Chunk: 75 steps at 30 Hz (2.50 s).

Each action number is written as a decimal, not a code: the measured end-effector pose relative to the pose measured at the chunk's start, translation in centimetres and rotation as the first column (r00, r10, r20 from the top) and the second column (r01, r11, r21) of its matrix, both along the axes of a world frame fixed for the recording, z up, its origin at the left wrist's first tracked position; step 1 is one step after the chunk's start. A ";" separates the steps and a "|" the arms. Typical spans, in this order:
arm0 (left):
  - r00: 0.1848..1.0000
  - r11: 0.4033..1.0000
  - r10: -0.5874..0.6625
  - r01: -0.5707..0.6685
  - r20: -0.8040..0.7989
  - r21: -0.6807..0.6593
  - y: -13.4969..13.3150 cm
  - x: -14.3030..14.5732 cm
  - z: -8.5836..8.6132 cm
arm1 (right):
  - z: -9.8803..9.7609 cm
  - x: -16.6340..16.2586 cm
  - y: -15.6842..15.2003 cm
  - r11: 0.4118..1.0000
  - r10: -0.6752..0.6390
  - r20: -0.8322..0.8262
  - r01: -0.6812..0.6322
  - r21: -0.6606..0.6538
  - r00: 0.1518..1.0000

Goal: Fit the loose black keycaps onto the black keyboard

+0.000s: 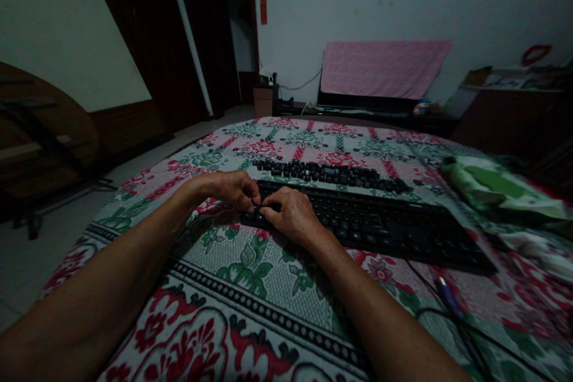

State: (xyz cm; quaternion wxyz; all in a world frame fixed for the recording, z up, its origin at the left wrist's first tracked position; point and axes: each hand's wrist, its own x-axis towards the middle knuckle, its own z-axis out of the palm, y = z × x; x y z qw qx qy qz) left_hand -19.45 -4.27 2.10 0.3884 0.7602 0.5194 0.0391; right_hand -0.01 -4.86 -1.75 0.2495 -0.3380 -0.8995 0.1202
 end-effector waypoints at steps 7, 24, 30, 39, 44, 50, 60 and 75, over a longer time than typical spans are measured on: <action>0.999 1.000 0.014 -0.015 0.049 0.011 0.1 -0.2 0.1 | 0.1 0.0 0.0 1.000 0.003 -0.002 -0.003 -0.027 1.000; 0.993 0.992 0.077 -0.067 0.086 -0.108 0.4 -0.7 -0.6 | -0.4 -0.4 0.4 0.987 -0.071 -0.030 0.066 -0.144 0.997; 0.993 0.989 0.056 -0.042 0.101 -0.141 0.5 -1.0 -0.9 | -0.3 -0.6 0.5 0.980 -0.091 -0.025 0.085 -0.181 0.996; 0.992 0.979 0.087 -0.069 0.088 -0.190 0.3 -0.6 -0.6 | -0.3 -0.5 0.3 0.987 -0.060 -0.023 0.056 -0.154 0.998; 0.991 0.981 0.065 -0.043 0.113 -0.189 0.4 -0.9 -0.9 | -0.2 -0.6 0.3 0.987 -0.076 -0.008 0.075 -0.140 0.997; 0.995 0.980 0.019 0.001 0.101 -0.199 0.5 -1.0 -1.0 | 0.0 -0.6 0.4 0.986 -0.068 0.032 0.072 -0.152 0.997; 0.993 0.975 0.009 0.018 0.121 -0.222 0.4 -1.0 -1.0 | 0.2 -0.5 0.0 0.992 -0.042 0.024 0.045 -0.115 0.999; 0.972 0.955 0.067 0.003 0.224 -0.298 0.5 -1.8 -1.2 | 0.4 -0.6 -0.3 0.992 -0.061 0.045 0.066 -0.111 0.997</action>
